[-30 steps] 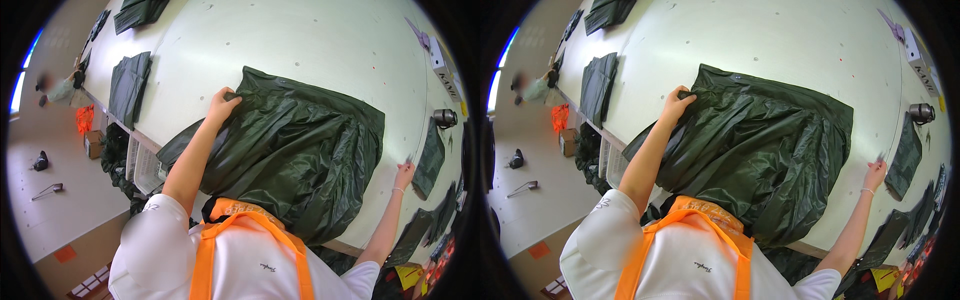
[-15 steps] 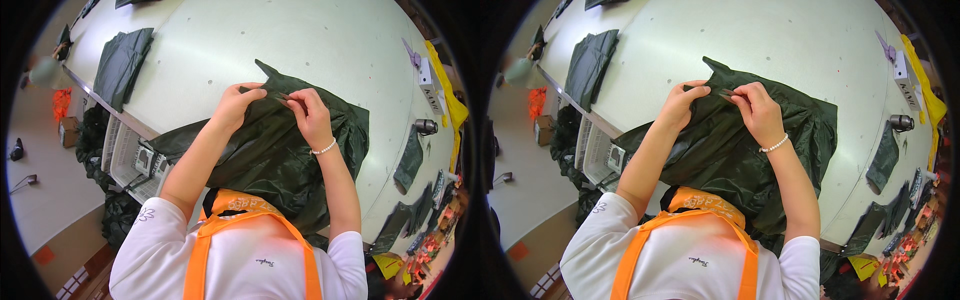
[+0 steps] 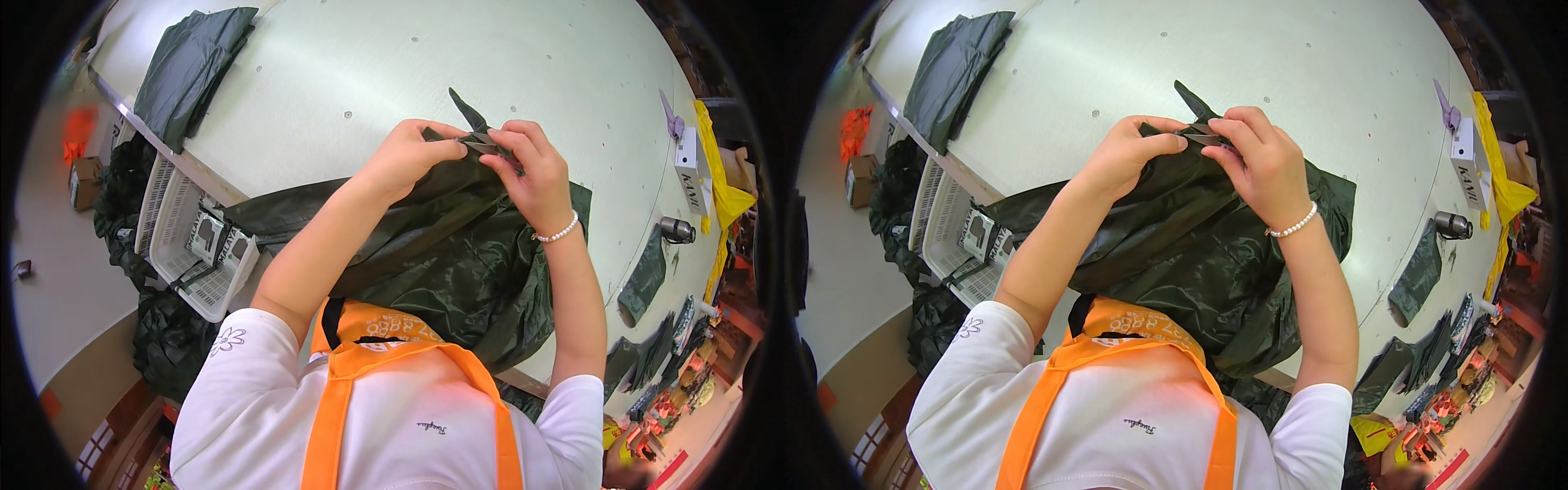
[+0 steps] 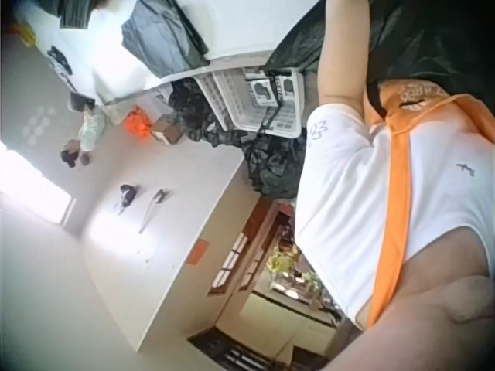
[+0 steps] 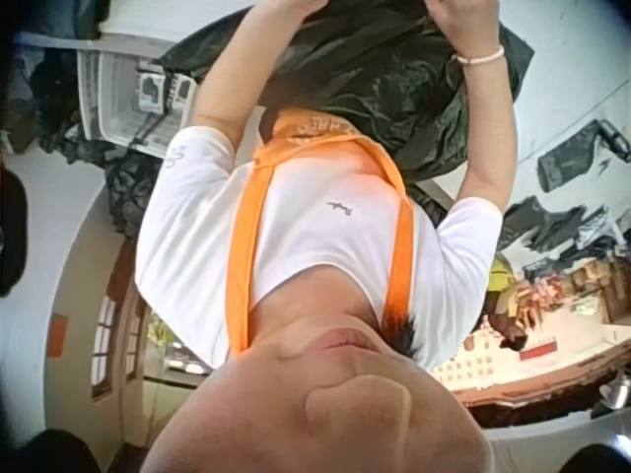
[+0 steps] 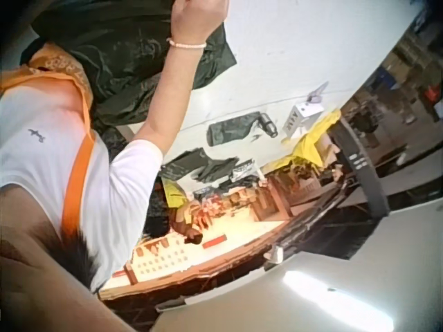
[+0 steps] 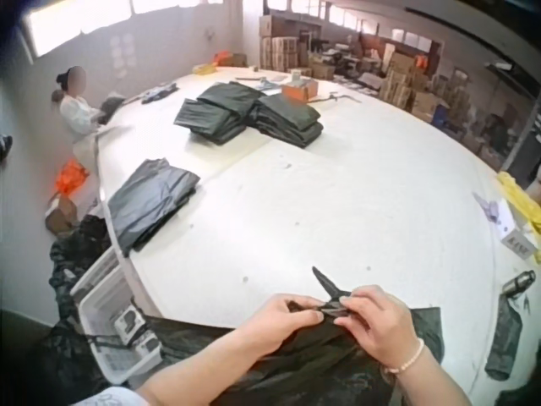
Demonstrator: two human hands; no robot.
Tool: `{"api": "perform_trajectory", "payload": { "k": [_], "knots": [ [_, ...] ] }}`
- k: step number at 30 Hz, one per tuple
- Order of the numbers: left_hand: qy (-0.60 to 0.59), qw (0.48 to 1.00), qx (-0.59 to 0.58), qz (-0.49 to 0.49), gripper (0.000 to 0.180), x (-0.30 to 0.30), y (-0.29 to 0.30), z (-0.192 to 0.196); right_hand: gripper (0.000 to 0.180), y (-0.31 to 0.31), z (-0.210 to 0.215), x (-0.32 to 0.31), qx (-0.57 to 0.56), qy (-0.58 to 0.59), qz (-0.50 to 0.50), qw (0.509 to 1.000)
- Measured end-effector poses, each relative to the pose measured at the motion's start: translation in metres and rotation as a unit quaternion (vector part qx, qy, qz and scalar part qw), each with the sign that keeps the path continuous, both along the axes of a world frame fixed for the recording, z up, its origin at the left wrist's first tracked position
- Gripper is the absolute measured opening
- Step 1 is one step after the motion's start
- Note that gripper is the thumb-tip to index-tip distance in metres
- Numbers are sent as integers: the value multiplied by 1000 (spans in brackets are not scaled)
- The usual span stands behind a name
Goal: The person folds a dark green jacket on a white table, aligning the sleeves and body, then folds it into a compact rectangle. The person then picks up another jacket and begins to fold it in the same manner.
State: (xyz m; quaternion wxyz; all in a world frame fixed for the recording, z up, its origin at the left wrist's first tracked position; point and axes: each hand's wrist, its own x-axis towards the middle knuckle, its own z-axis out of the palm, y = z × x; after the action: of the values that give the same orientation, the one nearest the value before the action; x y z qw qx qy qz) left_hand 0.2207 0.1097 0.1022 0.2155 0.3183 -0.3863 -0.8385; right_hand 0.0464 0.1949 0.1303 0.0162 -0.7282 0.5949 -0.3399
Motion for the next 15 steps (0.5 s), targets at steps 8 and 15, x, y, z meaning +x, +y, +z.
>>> {"api": "perform_trajectory", "payload": {
  "k": [8,15],
  "knots": [
    [-8,1000,3,-30,23,0,-3,5,20,-11,20,-13,-2,106,67,992],
    [-8,1000,-4,-11,22,-2,-3,1,20,-1,18,-9,70,-81,5,994]
  ]
}}
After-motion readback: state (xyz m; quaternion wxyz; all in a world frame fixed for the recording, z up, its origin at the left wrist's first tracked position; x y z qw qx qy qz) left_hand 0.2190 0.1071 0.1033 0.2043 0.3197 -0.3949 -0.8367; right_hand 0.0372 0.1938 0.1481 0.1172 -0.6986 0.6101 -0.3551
